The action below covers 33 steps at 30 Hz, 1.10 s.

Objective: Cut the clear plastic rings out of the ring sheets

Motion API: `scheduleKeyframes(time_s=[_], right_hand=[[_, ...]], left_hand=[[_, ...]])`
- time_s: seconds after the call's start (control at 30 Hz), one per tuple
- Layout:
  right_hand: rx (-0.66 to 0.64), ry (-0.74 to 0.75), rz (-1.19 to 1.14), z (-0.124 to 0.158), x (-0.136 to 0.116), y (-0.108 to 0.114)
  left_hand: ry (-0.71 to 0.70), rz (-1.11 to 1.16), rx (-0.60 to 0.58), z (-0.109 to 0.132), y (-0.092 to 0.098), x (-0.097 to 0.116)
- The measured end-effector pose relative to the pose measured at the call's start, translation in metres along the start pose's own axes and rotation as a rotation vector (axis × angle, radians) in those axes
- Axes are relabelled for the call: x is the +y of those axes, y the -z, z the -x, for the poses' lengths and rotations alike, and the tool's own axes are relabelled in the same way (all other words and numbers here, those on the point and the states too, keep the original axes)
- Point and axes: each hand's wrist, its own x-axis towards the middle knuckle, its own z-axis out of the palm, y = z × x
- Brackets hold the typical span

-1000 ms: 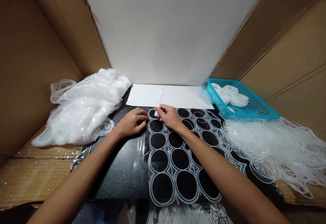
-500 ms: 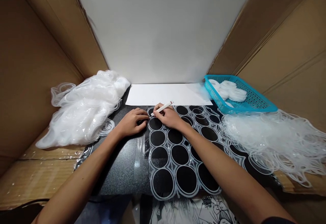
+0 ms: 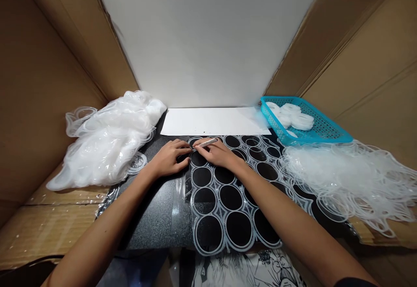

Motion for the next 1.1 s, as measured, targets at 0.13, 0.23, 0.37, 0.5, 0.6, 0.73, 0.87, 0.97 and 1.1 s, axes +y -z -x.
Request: scheduleKeyframes(time_s=[0.13, 0.23, 0.37, 0.5, 0.6, 0.73, 0.87, 0.97, 1.1], right_hand=[[0.033, -0.071, -0.002, 0.0015, 0.0038, -0.0022], [0.035, -0.098, 0.01, 0.0023, 0.0056, -0.0026], [0.039, -0.099, 0.015, 0.0022, 0.0066, -0.0029], [0.023, -0.078, 0.039, 0.0015, 0.0056, -0.0021], [-0.002, 0.005, 0.065, 0.0008, 0.0039, -0.002], [-0.061, 0.158, 0.229, -0.0006, 0.0009, -0.0048], [-0.054, 0.101, 0.28, -0.0014, -0.0015, -0.0061], [-0.039, 0.041, 0.156, -0.0011, -0.0002, -0.0046], [0.034, -0.103, -0.068, -0.0004, 0.005, -0.003]], left_hand=[[-0.004, 0.03, -0.004, 0.0007, 0.0006, -0.0016], [-0.002, 0.038, -0.002, 0.0007, 0.001, -0.0019], [0.0, 0.048, 0.007, 0.0003, 0.0008, -0.0019], [-0.008, 0.038, 0.003, 0.0002, 0.0008, -0.0017], [-0.002, 0.028, -0.006, 0.0004, 0.0005, -0.0013], [0.014, 0.027, -0.005, 0.001, -0.0009, -0.0014], [0.013, 0.036, -0.002, 0.0013, -0.0018, -0.0025], [0.015, 0.049, -0.009, 0.0014, -0.0013, -0.0038], [0.028, 0.062, -0.025, 0.0022, -0.0004, -0.0065]])
